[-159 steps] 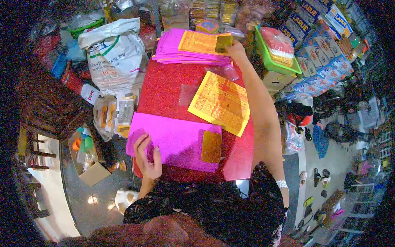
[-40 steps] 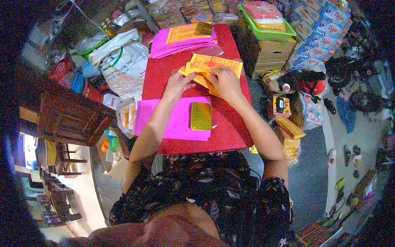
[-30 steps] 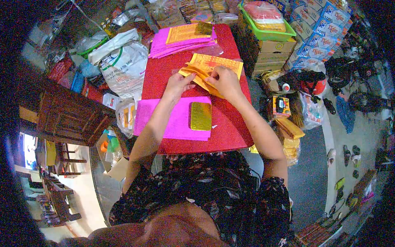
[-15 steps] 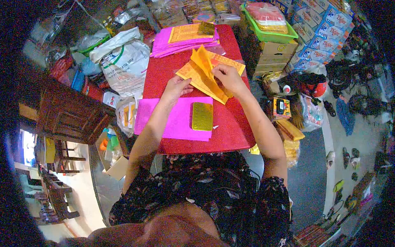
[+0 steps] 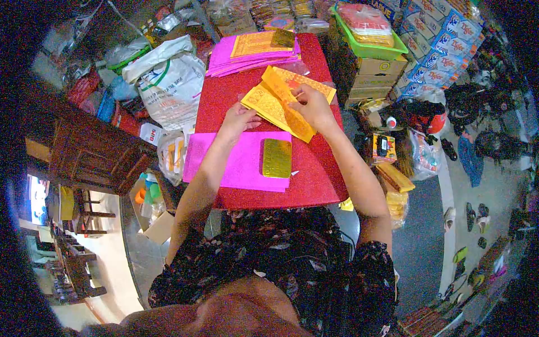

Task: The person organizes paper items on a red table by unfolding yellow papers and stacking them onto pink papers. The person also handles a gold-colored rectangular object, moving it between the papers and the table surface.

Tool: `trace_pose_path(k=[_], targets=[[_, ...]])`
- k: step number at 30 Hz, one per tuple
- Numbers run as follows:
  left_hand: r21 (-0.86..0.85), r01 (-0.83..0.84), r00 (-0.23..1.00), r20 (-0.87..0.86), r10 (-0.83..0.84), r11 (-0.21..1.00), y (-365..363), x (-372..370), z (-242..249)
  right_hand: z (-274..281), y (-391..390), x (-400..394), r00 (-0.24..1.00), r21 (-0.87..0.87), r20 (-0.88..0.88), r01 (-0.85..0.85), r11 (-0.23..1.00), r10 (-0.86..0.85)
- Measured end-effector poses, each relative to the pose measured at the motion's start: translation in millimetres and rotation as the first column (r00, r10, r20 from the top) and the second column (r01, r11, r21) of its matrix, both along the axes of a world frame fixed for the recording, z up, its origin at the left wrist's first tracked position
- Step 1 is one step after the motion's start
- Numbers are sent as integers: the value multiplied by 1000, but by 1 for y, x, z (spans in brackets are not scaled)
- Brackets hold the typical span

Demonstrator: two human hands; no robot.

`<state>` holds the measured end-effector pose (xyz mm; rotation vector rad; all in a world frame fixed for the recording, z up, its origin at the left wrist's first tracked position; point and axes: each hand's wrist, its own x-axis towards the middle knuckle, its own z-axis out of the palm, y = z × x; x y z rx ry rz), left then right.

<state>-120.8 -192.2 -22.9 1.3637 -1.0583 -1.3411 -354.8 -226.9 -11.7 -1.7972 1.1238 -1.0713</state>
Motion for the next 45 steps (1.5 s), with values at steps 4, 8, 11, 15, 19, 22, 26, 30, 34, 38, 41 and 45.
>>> trace_pose_path(k=[4, 8, 11, 15, 19, 22, 26, 30, 34, 38, 41, 45], targets=[[-14, -14, 1000, 18, 14, 1000, 0, 4, -1, 8, 3, 2, 1000, 42, -27, 6, 999, -5], [3, -59, 998, 28, 59, 998, -3, 5, -8, 5, 2, 4, 990, -11, -132, 38, 999, -40], [-247, -163, 956, 201, 215, 955, -6, 6, -20, 13, 6, 5, 978, -67, -194, 60, 996, -72], [-635, -154, 685, 484, 545, 757, 6, -7, 8, 17, 8, 7, 970, -100, -217, 89, 991, -109], [-742, 176, 596, 603, 529, 647, 15, -26, 33, 14, 7, 10, 975, -82, -198, 86, 993, -101], [-689, 276, 582, 675, 454, 670, 18, -40, 31, 13, 7, 10, 968, -102, -234, 71, 992, -93], [-627, 345, 519, 747, 415, 698, 17, -42, 18, 5, -2, 5, 997, -52, -83, 0, 999, -4], [-531, 374, 485, 811, 328, 760, 16, -35, 15, 20, -5, -5, 1000, -72, 9, -15, 997, 15], [-508, 402, 440, 837, 326, 762, 18, -34, 19, 31, -14, -13, 996, -168, -81, 10, 986, -24], [-548, 542, 369, 836, 406, 637, 7, -40, 13, 47, -20, -14, 983, -279, -172, 16, 960, -66], [-552, 614, 348, 831, 434, 564, -5, -46, 9, 59, -19, -9, 949, -307, -312, -46, 951, -55], [-410, 602, 278, 912, 301, 685, -7, -52, 20, 60, -18, -3, 896, -266, -444, -107, 958, -23]])
